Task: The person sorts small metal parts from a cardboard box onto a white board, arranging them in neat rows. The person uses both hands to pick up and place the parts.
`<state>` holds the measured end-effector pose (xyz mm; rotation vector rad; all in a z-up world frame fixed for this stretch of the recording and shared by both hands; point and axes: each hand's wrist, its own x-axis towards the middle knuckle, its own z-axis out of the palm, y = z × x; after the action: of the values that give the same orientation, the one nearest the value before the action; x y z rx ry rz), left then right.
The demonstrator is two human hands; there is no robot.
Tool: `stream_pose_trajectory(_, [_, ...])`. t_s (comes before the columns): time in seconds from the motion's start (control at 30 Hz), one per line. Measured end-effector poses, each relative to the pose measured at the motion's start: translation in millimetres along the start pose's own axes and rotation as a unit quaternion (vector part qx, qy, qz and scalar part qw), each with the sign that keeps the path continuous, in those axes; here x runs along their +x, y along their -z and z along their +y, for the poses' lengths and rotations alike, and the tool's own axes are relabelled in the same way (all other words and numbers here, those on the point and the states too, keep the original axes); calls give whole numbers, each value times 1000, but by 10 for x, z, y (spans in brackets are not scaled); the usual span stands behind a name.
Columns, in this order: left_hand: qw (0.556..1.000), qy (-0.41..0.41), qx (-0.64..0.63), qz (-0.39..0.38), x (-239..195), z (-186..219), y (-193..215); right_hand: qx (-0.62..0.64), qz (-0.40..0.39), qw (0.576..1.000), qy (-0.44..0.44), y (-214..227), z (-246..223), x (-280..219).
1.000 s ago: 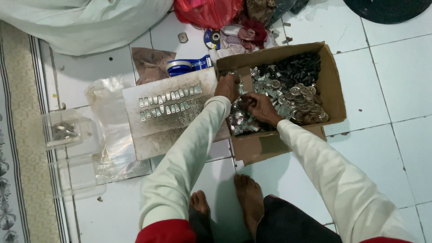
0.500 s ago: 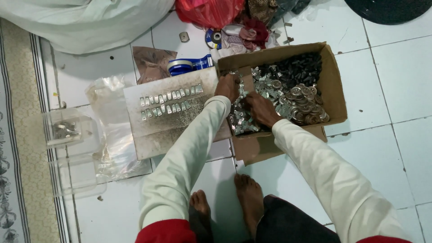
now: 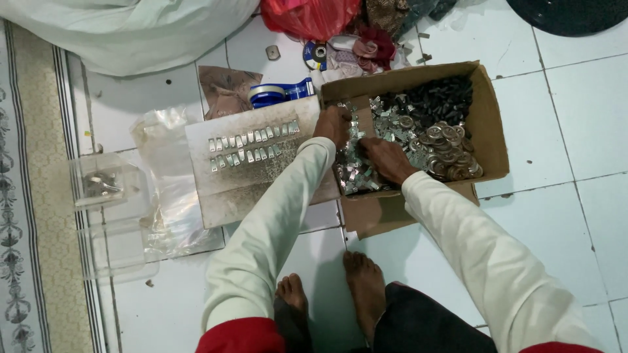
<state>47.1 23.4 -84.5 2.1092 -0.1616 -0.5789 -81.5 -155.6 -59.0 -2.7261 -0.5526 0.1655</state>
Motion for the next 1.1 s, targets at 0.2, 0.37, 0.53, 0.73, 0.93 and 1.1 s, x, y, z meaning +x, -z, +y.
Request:
stream_pose_trajectory(0.2, [983,-13,-182,-1,-811,626,518,230,78,967,-78,26,68,45])
stream_pose_trajectory(0.37, [994,-90,-68,10,-643,422,1053,330,167,924,-98,494,-234,297])
stream_pose_trajectory(0.53, [997,-46,-1,64,-785,21,1631,425,161,881,-127,695,-716,644])
stream_pose_trajectory(0.73, [989,81,88,87,-1142,-280,1719,386,117,913,-66,366,-1199,946])
stream_pose_trajectory(0.93, [987,121,2,110,-1161,-517,1608,343,77,930,-104,-15,-1312,1172])
stream_pose_trajectory(1.1, [988,123,12,97,-1301,-161,1643,287,62,943,-155,30,-1504,1248])
